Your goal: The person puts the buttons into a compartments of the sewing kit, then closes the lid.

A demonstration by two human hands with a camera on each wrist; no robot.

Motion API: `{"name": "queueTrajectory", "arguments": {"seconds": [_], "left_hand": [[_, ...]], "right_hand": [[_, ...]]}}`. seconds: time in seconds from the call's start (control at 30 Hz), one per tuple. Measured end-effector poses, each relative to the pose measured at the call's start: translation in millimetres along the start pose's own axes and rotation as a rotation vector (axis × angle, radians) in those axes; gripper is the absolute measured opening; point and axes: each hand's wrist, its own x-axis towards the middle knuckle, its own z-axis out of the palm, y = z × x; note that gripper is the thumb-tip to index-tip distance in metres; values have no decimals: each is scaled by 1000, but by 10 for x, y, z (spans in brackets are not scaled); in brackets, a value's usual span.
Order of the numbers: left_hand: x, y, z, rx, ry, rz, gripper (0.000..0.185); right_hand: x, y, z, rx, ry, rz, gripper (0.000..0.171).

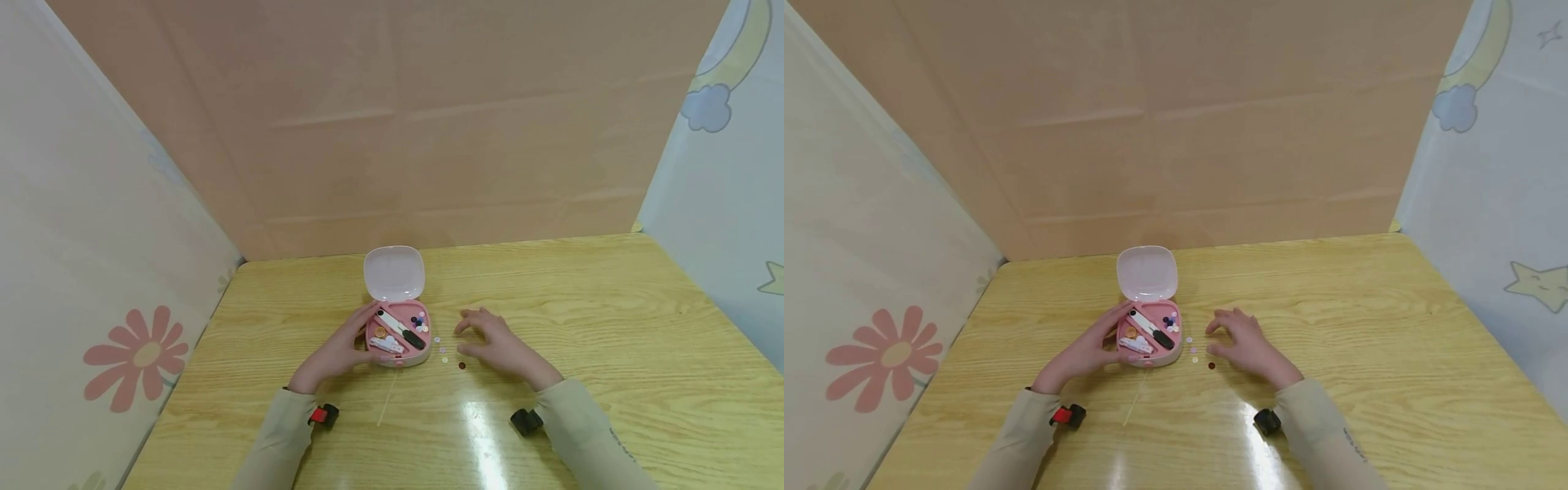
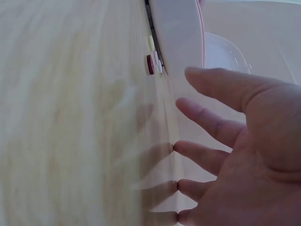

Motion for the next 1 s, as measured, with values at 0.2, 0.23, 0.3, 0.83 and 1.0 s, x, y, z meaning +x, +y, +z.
{"name": "queueTrajectory", "arguments": {"seconds": [0.2,0.23,0.3,0.83,1.0], "left_hand": [[6,5,1,-9,2,4,86],[8,-2,2,-12,1,4,86],[15,-14,5,-16,1,3,86],[124,-402,92,18,35,5,91],[129,-432,82,14,22,-1,92]], "right_hand": [[-20,1,-23,10,-74,14,33],[-22,-1,-27,19,-85,18,34],[-27,-1,-34,23,-103,16,36],[-67,31,-35,26,-124,-28,27],[-63,47,-36,38,-127,-40,25]]}}
